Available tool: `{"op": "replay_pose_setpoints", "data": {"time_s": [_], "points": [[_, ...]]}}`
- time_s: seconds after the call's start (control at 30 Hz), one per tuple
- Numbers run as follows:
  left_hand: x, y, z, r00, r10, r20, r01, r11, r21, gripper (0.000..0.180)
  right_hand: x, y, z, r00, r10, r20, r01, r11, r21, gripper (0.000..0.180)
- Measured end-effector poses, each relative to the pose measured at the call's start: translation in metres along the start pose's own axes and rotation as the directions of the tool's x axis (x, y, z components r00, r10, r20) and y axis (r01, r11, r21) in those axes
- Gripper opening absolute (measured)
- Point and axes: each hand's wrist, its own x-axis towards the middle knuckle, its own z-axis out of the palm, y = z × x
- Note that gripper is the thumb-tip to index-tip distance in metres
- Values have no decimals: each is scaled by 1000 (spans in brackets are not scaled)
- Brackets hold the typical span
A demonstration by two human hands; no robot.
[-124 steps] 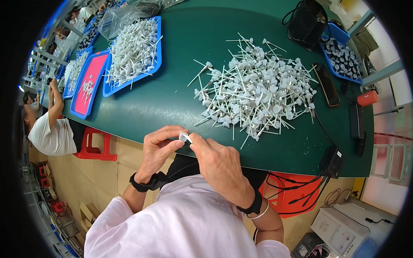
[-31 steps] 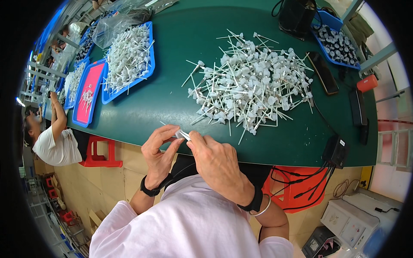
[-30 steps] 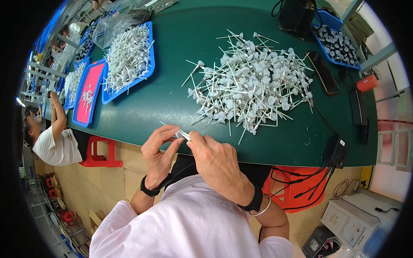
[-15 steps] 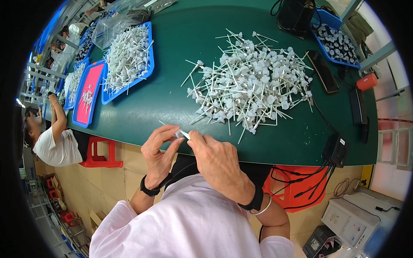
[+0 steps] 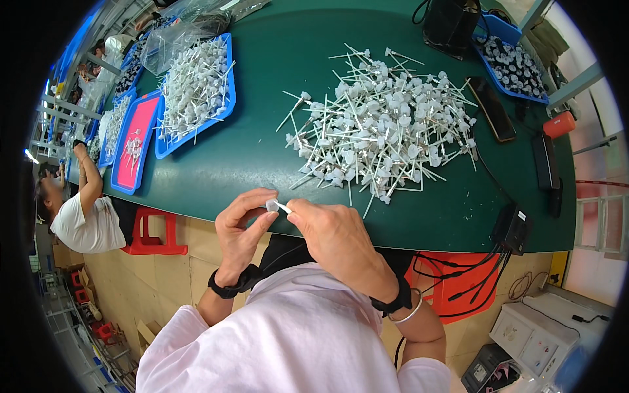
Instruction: Manually assembling small white plastic and metal electronic components at a factory workstation.
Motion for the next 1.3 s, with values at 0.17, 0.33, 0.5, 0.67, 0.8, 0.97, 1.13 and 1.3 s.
{"op": "replay_pose_setpoints", "data": {"time_s": [0.17,0.33,0.5,0.67,0.8,0.97,1.13,1.3], "points": [[0,0,-2,998,-55,36,59,993,-101,27,4,7,-7,974,152,170,-187,959,213,16],[-1,-5,-3,994,-85,65,95,979,-181,27,12,14,-15,909,192,369,-332,870,365,22],[-2,-4,-3,992,-87,86,105,968,-229,27,18,19,-23,857,184,482,-373,865,334,23],[-2,-5,-1,991,-113,71,126,964,-233,28,13,11,-20,901,210,380,-335,893,299,25],[-3,-4,0,992,-108,59,119,967,-224,28,11,6,-20,901,241,360,-343,905,253,28],[-3,-4,1,994,-97,49,105,975,-197,27,9,7,-18,912,220,345,-313,918,243,28],[-3,-3,0,997,17,75,-15,999,-29,26,11,16,-19,870,222,441,-384,866,321,28],[-3,-5,0,997,10,81,-7,999,-35,24,13,11,-22,871,233,432,-378,880,287,25]]}}
